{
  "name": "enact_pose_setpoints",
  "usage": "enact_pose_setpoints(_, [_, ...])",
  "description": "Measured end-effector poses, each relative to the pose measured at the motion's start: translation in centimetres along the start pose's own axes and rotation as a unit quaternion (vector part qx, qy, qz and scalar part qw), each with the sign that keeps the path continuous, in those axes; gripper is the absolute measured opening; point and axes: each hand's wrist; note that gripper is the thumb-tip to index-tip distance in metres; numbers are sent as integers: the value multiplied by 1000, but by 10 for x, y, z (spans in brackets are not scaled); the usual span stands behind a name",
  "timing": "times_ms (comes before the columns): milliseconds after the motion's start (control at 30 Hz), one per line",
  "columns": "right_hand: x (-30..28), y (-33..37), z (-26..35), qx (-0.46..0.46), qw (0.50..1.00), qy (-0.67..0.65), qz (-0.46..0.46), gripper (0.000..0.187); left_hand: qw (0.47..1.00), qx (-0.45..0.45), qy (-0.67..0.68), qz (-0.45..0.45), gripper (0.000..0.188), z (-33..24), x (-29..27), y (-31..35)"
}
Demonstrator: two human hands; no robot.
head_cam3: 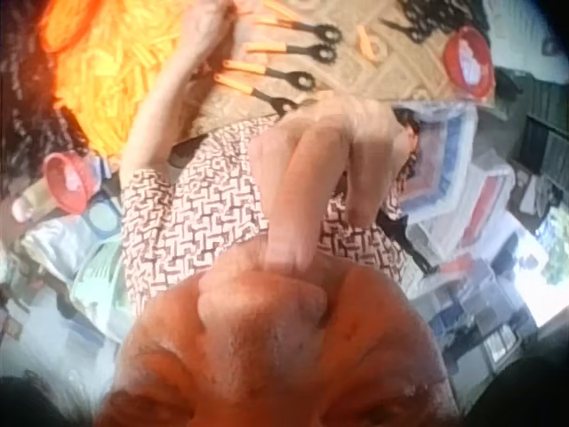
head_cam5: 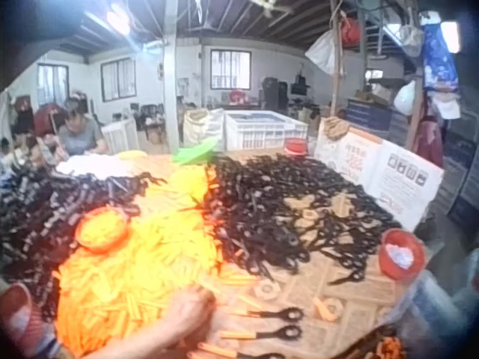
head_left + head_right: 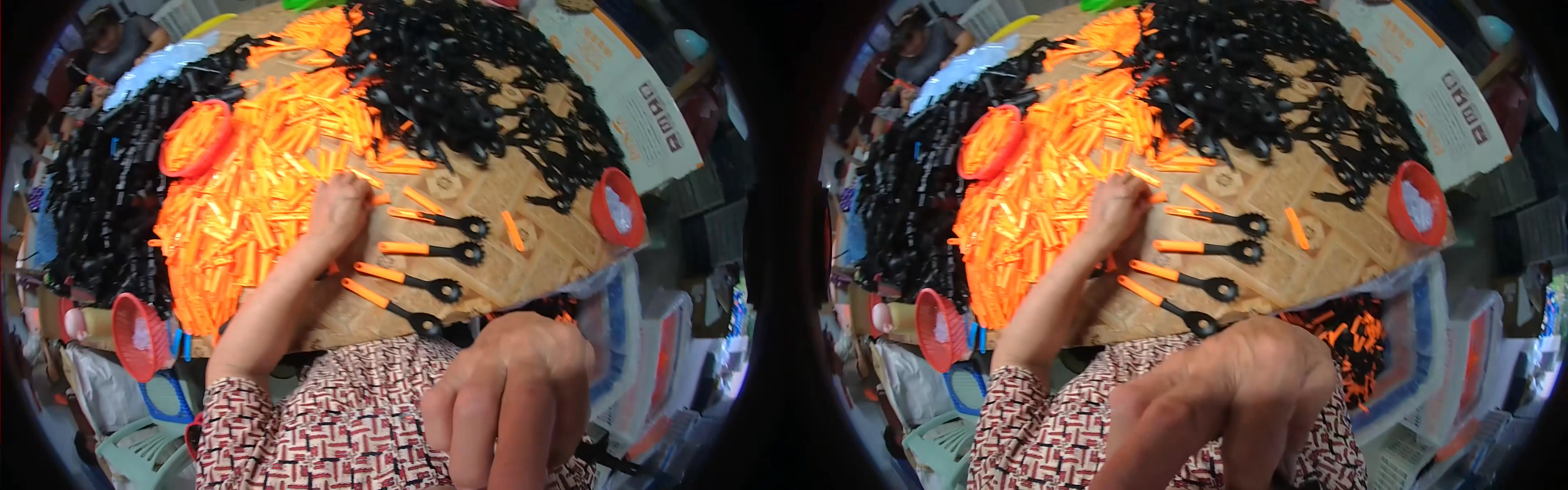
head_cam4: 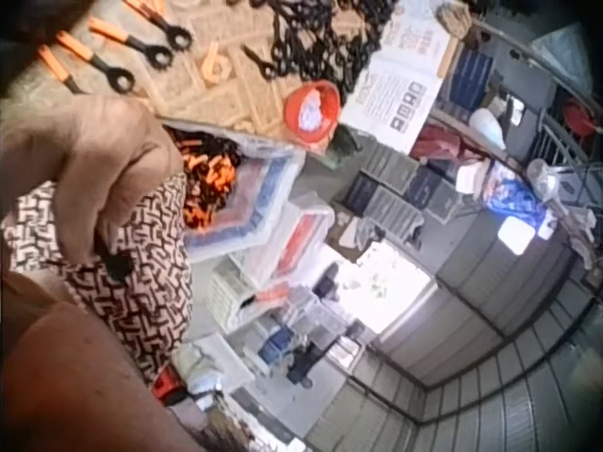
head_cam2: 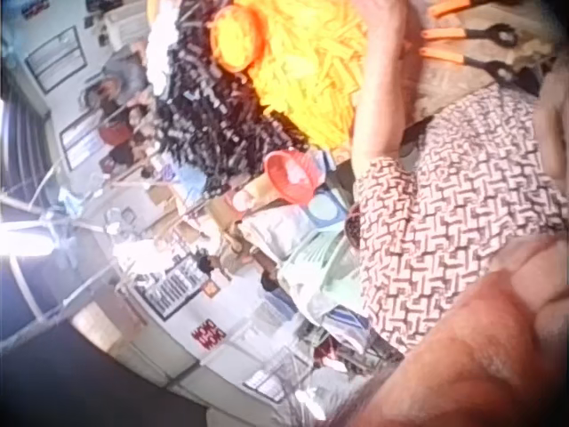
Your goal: The person assembles orange plastic handles with black plastic heads on a wooden workbench. They insert the handle into the head and use a small hammer to secure the connection. The person handles the parts one at a time, repeatedly picking up components and striking them together.
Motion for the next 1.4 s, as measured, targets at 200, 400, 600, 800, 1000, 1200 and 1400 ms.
enact_pose_setpoints(200, [51,15,-35,-181,941,114,-261,22,998,-34,-18,52,15,-14,0,-3])
enact_pose_setpoints(400, [13,24,-11,-66,979,98,-166,13,999,8,-34,0,20,-3,2,12])
enact_pose_setpoints(600, [-39,89,-11,154,801,257,-517,16,974,-28,221,-49,17,-20,-59,6])
enact_pose_setpoints(800, [-44,121,-26,365,658,341,-563,25,954,40,297,2,19,-44,-100,23])
enact_pose_setpoints(1000, [-54,120,-47,409,643,372,-530,22,959,38,280,16,23,-55,-109,49])
enact_pose_setpoints(1200, [-50,128,-52,419,654,369,-510,23,974,75,209,37,23,-48,-105,52])
enact_pose_setpoints(1400, [-44,122,-53,441,662,355,-491,24,970,87,220,57,19,-48,-100,57])
Point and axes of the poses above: each hand's wrist, its own y-axis away from the middle knuckle, its own x-axis out of the palm, z = x × y, and after that the axes turned 7 degrees about y, right-handed
